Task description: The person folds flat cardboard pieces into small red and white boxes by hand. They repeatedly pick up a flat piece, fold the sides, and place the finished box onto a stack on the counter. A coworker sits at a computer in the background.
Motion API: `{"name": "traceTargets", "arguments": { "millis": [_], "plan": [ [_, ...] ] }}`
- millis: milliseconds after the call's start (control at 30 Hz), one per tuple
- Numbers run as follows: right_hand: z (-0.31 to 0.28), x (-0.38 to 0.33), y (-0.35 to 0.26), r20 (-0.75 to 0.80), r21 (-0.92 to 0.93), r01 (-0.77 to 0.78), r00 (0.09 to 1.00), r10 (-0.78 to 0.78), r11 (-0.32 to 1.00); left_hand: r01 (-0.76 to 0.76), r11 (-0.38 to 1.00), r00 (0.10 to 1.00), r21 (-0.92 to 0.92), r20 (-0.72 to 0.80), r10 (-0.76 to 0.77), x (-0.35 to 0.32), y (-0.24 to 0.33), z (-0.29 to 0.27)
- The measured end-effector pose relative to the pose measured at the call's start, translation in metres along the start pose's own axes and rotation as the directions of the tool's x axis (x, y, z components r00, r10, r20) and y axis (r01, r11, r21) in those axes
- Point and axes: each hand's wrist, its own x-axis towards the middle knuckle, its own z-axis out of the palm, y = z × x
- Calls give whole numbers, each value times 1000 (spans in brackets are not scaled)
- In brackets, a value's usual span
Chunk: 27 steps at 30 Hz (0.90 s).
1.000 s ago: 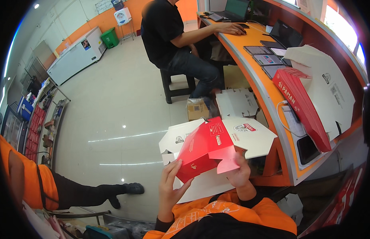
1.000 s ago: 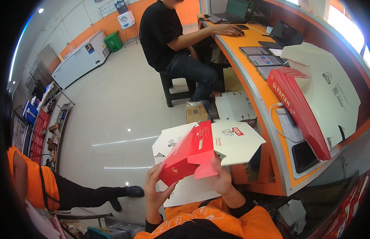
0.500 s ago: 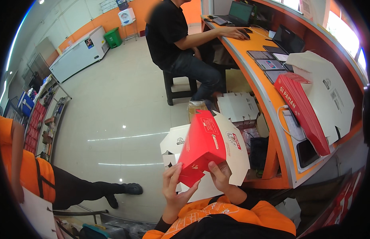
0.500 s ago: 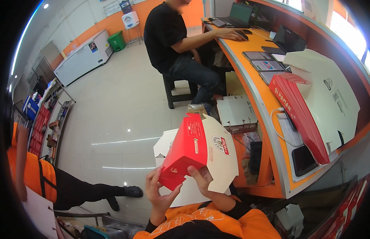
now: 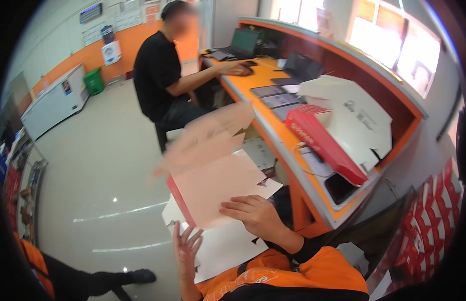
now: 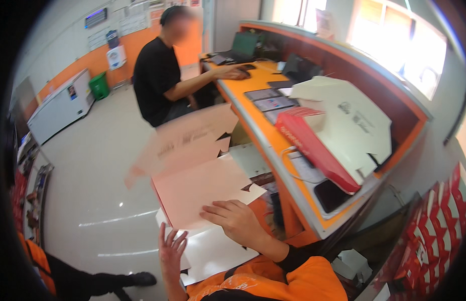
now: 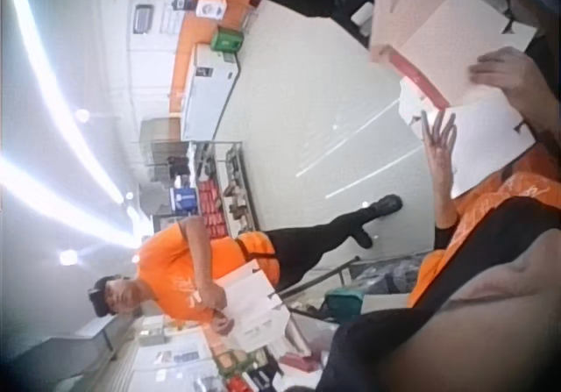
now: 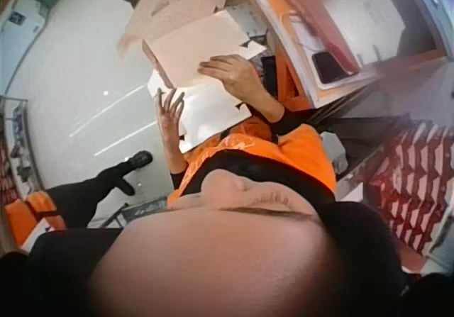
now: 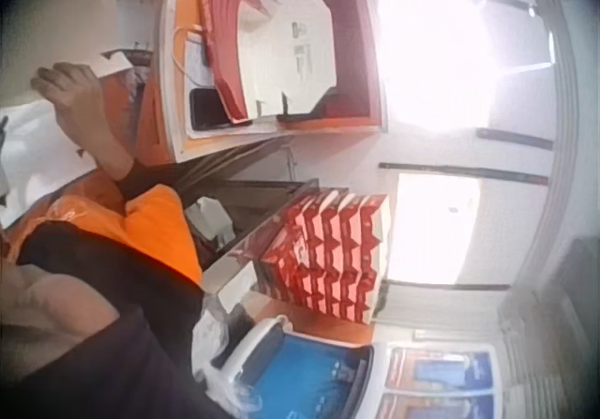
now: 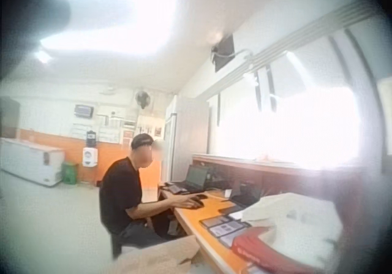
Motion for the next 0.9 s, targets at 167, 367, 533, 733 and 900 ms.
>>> {"name": "traceTargets", "arguments": {
  "millis": [167, 367, 533, 733, 900],
  "plan": [
    [-89, 24, -18, -166, -259, -62, 986, 19, 964, 100, 504, 952, 858, -230, 204, -12, -34, -43],
    [-166, 9, 12, -497, -507, -483, 840, 215, 714, 433, 107, 889, 895, -443, 117, -47, -68, -58],
    [-193, 7, 42, -476, -636, -702, 684, 552, 321, 416, 143, 900, 898, -429, 72, -49, -77, -56],
    [-194, 6, 87, -345, -640, -685, 661, 667, 348, 309, -82, 940, 947, -292, 177, -41, -85, -48],
    [-188, 7, 108, -238, -563, -702, 644, 727, 437, 217, -167, 964, 962, -185, 190, -39, -93, -36]
  ]
}}
